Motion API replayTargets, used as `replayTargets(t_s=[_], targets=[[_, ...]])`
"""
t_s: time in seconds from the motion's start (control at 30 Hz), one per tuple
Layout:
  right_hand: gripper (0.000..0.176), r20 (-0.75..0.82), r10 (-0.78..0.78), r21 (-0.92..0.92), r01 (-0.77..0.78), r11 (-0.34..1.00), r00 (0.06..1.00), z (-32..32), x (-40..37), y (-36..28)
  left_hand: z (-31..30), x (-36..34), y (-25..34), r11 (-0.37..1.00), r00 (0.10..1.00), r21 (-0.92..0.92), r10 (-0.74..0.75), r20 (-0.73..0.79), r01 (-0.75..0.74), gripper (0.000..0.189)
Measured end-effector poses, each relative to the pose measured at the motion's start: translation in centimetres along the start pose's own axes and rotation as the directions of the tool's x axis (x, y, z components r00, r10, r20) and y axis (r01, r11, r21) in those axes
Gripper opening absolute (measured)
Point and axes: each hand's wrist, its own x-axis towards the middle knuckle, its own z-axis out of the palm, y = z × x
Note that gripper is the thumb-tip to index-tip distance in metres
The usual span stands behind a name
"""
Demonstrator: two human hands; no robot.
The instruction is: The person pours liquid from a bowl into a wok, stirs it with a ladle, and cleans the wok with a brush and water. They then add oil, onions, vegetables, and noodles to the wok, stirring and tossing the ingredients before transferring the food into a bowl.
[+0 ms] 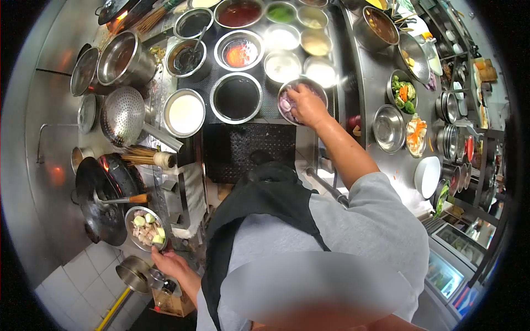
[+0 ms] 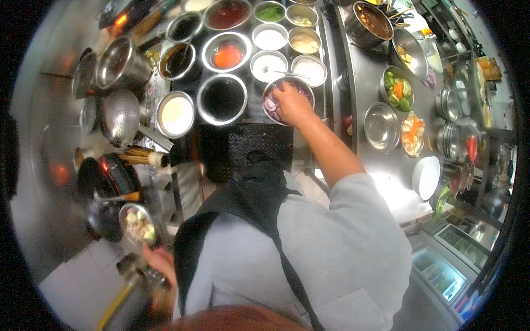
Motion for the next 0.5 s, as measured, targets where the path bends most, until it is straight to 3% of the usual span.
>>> replayTargets(t_s=[0.13,0.2,0.27,0.33,0.4,0.47,0.5], targets=[[0.044,-0.059,0.056,0.146,-0.046,0.988,0.997,-0.9,-0.7,2.9,-1.2,0.6,-0.7,1.0,0.999,0.009,-0.028,-0.044,0.028,0.037],[0.039,-0.097,0.161,0.343,-0.119,0.932,0.982,-2.1,-0.7,3.8,-1.9,0.9,-1.2,0.998,0.993,0.006,-0.061,-0.103,0.062,0.038],[0.034,-0.067,0.239,0.381,-0.197,0.903,0.969,-3.9,-1.2,3.2,-2.4,1.1,-1.5,0.998,0.99,0.009,-0.065,-0.123,0.067,0.038],[0.032,0.149,0.438,0.556,-0.441,0.705,0.887,-5.7,-1.0,2.3,-1.2,-0.3,-0.9,0.998,0.987,0.004,-0.068,-0.148,0.07,0.038],[0.032,0.109,0.393,0.565,-0.382,0.731,0.913,-5.7,-1.7,3.6,3.4,-3.4,2.3,0.991,0.996,-0.134,-0.023,-0.091,0.011,0.038],[0.035,0.16,0.335,0.705,-0.345,0.62,0.929,-6.8,-1.0,2.6,3.5,-2.9,0.4,0.983,0.994,-0.181,-0.058,-0.089,0.041,0.037],[0.036,0.176,0.31,0.634,-0.349,0.69,0.934,-8.4,-0.5,0.3,2.3,-2.6,-0.5,0.972,0.994,-0.228,-0.073,-0.084,0.052,0.036]])
